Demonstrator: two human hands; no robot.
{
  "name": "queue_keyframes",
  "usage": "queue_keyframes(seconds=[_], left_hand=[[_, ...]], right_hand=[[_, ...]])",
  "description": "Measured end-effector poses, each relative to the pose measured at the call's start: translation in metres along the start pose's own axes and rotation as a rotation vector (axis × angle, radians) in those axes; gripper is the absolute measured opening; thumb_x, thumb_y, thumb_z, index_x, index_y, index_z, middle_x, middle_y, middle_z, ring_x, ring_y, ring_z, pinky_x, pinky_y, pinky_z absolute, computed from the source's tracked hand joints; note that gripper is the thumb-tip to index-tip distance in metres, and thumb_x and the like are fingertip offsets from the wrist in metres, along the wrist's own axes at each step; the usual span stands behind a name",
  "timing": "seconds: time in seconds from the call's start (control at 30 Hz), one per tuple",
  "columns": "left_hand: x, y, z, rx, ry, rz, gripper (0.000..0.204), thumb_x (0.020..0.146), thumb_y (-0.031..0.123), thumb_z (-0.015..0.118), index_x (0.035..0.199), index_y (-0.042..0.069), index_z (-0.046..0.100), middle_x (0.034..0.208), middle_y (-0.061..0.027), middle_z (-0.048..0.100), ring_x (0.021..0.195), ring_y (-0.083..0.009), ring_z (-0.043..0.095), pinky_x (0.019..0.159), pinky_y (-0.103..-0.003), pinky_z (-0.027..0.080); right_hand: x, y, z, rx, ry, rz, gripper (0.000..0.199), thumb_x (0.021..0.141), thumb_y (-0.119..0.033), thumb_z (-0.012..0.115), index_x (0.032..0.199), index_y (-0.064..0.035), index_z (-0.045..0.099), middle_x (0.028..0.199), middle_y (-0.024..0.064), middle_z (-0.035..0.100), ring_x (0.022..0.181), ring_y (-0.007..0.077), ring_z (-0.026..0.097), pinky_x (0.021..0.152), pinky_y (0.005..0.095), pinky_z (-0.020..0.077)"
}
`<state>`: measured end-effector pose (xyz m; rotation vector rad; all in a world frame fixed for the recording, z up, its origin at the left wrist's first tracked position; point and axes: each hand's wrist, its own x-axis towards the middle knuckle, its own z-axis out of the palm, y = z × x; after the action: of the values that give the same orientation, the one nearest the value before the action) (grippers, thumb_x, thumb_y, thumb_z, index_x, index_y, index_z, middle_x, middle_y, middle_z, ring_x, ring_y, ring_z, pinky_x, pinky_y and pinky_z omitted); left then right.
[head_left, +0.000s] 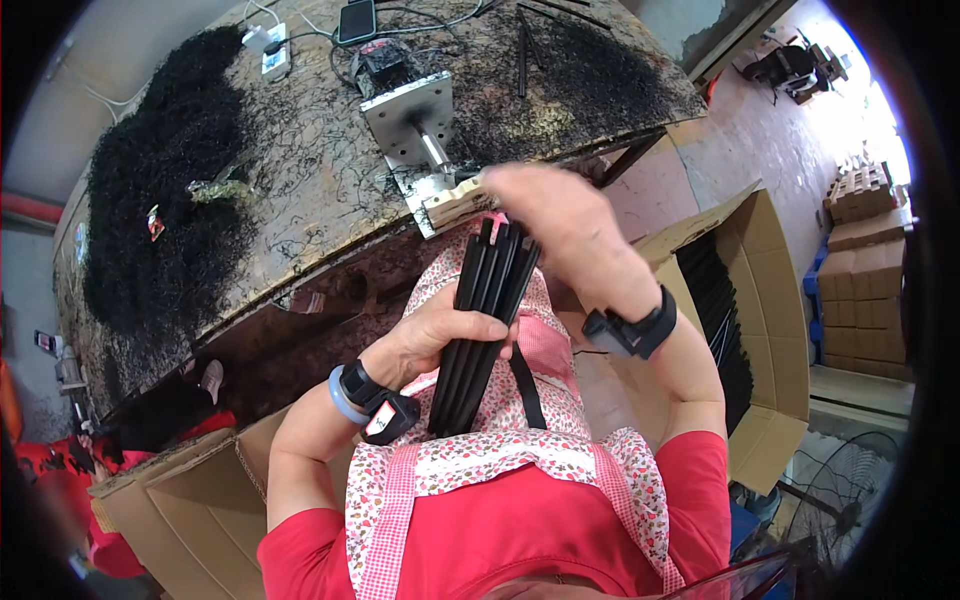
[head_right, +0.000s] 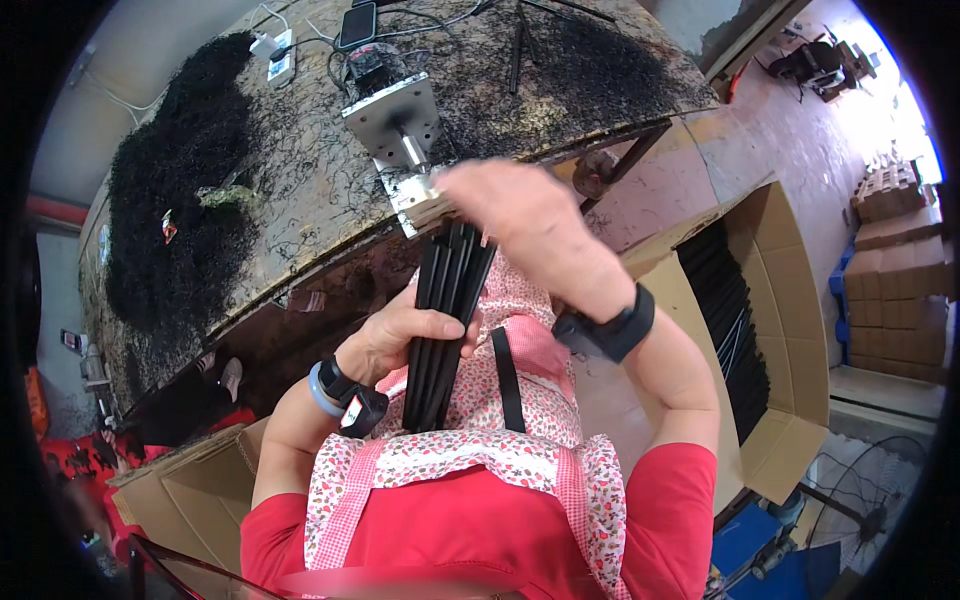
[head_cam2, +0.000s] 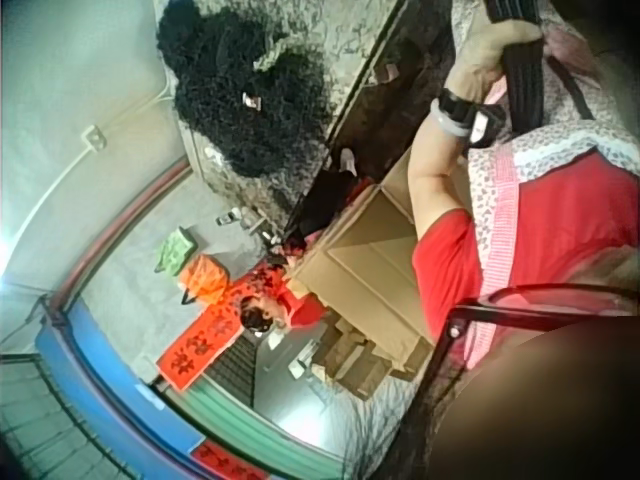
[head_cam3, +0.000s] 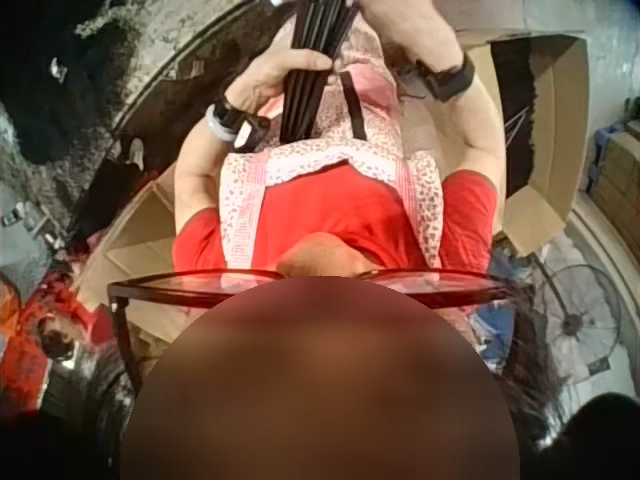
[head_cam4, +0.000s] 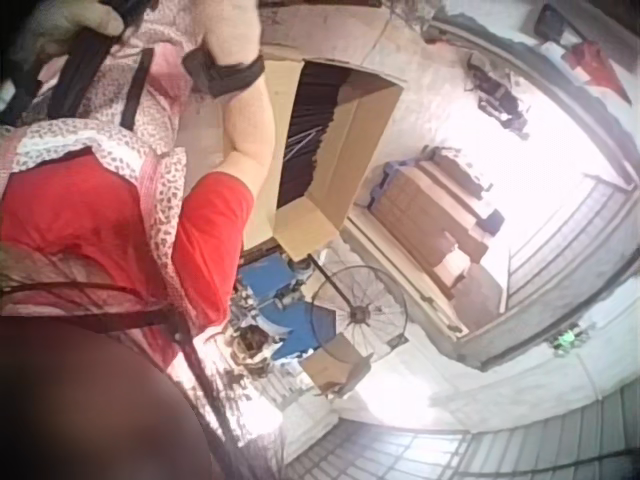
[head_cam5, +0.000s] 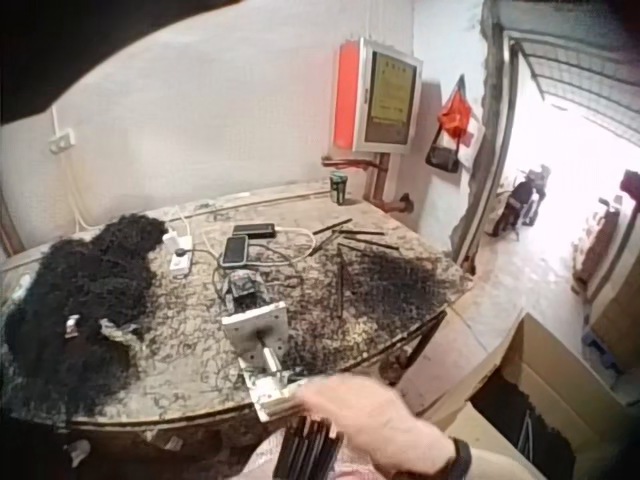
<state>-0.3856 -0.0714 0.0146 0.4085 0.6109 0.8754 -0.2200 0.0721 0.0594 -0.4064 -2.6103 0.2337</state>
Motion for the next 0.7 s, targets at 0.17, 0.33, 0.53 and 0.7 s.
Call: queue_keyframes(seconds=[0.17,0.33,0.53,0.7], left_hand=[[-0.002,0.005,0.007,0.062,0.115,0.098,0.040,0.076,0.006,0.071,0.112,0.000,0.053,0.092,-0.0111,0.065,0.078,-0.0210,0.066,0.076,-0.034,0.055],[-0.010,0.009,-0.003,-0.029,0.298,0.270,0.037,0.077,0.005,0.070,0.109,0.000,0.054,0.092,-0.0102,0.065,0.081,-0.0196,0.065,0.077,-0.033,0.055],[0.001,0.006,-0.017,-0.039,0.532,0.530,0.038,0.078,0.008,0.069,0.112,0.001,0.053,0.093,-0.0101,0.066,0.081,-0.0208,0.066,0.075,-0.034,0.055],[0.001,0.008,-0.016,0.176,0.572,0.547,0.039,0.080,0.011,0.069,0.113,0.001,0.053,0.093,-0.0100,0.066,0.080,-0.0214,0.066,0.074,-0.034,0.056]], right_hand=[[0.024,-0.013,0.008,0.950,0.016,0.411,0.041,0.085,-0.018,0.058,0.123,-0.0016,0.053,0.123,0.0088,0.058,0.120,0.0242,0.052,0.099,0.0366,0.0426],[-0.013,-0.027,0.049,1.330,0.026,0.578,0.040,0.088,-0.019,0.057,0.124,-0.0029,0.053,0.115,0.0072,0.061,0.114,0.0189,0.054,0.094,0.0347,0.0439],[-0.054,-0.073,0.074,0.736,-0.064,0.551,0.031,0.089,-0.018,0.058,0.115,-0.0016,0.056,0.089,0.0072,0.063,0.083,0.0171,0.062,0.074,0.0352,0.0497],[-0.058,-0.072,0.077,0.537,0.068,0.549,0.024,0.095,-0.020,0.053,0.112,-0.0026,0.054,0.071,0.0031,0.057,0.066,0.0122,0.058,0.059,0.0306,0.0476]])
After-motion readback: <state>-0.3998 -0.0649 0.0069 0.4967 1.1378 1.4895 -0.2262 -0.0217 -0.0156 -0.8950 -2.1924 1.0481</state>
